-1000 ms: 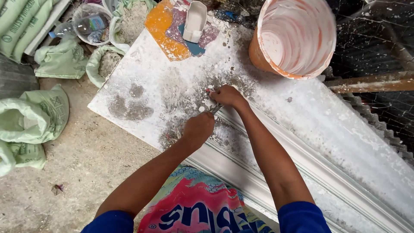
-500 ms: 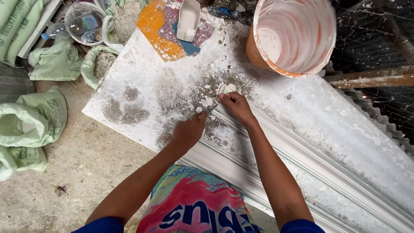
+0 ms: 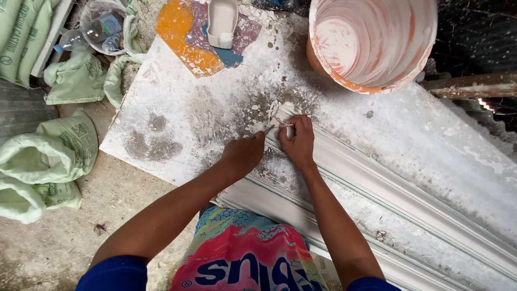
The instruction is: Using a small metal scraper to remove excess material and refine the edges of decorative plaster moldings on a workbench.
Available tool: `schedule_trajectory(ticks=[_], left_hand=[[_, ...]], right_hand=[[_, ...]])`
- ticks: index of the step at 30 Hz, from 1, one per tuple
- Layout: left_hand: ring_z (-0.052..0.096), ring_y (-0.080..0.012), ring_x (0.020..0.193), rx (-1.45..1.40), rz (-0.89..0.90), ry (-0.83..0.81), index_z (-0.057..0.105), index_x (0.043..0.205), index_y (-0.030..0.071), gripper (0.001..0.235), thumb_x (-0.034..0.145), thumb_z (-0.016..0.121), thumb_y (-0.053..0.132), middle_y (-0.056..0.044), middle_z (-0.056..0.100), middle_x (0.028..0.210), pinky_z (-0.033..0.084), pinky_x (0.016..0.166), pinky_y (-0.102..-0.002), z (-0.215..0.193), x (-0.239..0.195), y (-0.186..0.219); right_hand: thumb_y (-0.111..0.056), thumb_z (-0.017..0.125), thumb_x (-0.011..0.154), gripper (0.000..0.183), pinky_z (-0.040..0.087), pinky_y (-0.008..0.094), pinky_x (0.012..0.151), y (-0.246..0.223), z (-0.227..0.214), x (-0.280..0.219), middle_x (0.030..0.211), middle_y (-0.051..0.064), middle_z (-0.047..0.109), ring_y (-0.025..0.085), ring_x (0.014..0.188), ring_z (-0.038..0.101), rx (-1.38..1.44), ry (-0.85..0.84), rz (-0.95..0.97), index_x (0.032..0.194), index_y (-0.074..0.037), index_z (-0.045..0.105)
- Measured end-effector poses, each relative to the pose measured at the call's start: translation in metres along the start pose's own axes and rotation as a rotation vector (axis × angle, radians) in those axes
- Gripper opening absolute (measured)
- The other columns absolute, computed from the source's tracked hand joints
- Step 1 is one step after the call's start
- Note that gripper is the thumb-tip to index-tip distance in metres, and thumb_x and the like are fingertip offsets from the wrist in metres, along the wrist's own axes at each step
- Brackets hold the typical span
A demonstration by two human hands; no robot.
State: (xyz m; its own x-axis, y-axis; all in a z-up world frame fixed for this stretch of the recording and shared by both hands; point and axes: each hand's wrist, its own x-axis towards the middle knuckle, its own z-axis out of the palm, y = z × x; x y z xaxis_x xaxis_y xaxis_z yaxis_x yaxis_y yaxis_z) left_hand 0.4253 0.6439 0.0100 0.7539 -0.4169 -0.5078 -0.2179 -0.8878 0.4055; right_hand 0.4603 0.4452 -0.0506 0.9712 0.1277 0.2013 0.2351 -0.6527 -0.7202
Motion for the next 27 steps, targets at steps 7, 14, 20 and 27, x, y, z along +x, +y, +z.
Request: schedule_trajectory(ticks=[7, 14, 20, 27], left_hand=[[0.075, -0.0463, 0.092, -0.190, -0.089, -0.289, 0.051, 0.119, -0.004, 0.028, 0.098, 0.038, 0.010, -0.027, 0.073, 0.099, 0.058, 0.073, -0.062, -0.069, 0.004, 0.013], [0.075, -0.0433, 0.081, 0.046, 0.025, -0.166, 0.049, 0.122, -0.004, 0.027, 0.098, 0.038, -0.001, -0.029, 0.070, 0.100, 0.058, 0.065, -0.058, -0.074, -0.024, 0.006], [0.075, -0.0307, 0.065, 0.248, 0.073, 0.032, 0.050, 0.121, -0.005, 0.023, 0.099, 0.046, -0.003, -0.022, 0.070, 0.088, 0.058, 0.052, -0.046, -0.042, -0.019, 0.012], [0.073, -0.0337, 0.062, 0.090, -0.006, -0.094, 0.051, 0.117, -0.007, 0.025, 0.094, 0.051, 0.003, -0.017, 0.069, 0.077, 0.055, 0.048, -0.053, -0.007, 0.038, 0.015]], right_hand=[[-0.012, 0.071, 0.089, 0.014, 0.049, 0.039, 0.076, -0.005, 0.002, 0.004, 0.092, 0.005, 0.060, 0.030, 0.087, 0.062, -0.007, 0.053, -0.025, 0.089, -0.012, 0.056], [-0.014, 0.071, 0.090, 0.012, 0.051, 0.039, 0.076, -0.012, 0.001, 0.004, 0.096, 0.005, 0.062, 0.029, 0.089, 0.063, -0.030, 0.077, -0.006, 0.095, -0.012, 0.060], [-0.012, 0.069, 0.093, 0.013, 0.053, 0.039, 0.076, -0.021, 0.003, 0.007, 0.096, 0.006, 0.063, 0.029, 0.088, 0.064, -0.093, 0.105, -0.046, 0.106, -0.009, 0.068], [-0.008, 0.068, 0.093, 0.006, 0.052, 0.037, 0.069, -0.021, 0.006, 0.007, 0.091, 0.001, 0.059, 0.025, 0.082, 0.061, -0.114, 0.128, -0.049, 0.097, -0.010, 0.071]])
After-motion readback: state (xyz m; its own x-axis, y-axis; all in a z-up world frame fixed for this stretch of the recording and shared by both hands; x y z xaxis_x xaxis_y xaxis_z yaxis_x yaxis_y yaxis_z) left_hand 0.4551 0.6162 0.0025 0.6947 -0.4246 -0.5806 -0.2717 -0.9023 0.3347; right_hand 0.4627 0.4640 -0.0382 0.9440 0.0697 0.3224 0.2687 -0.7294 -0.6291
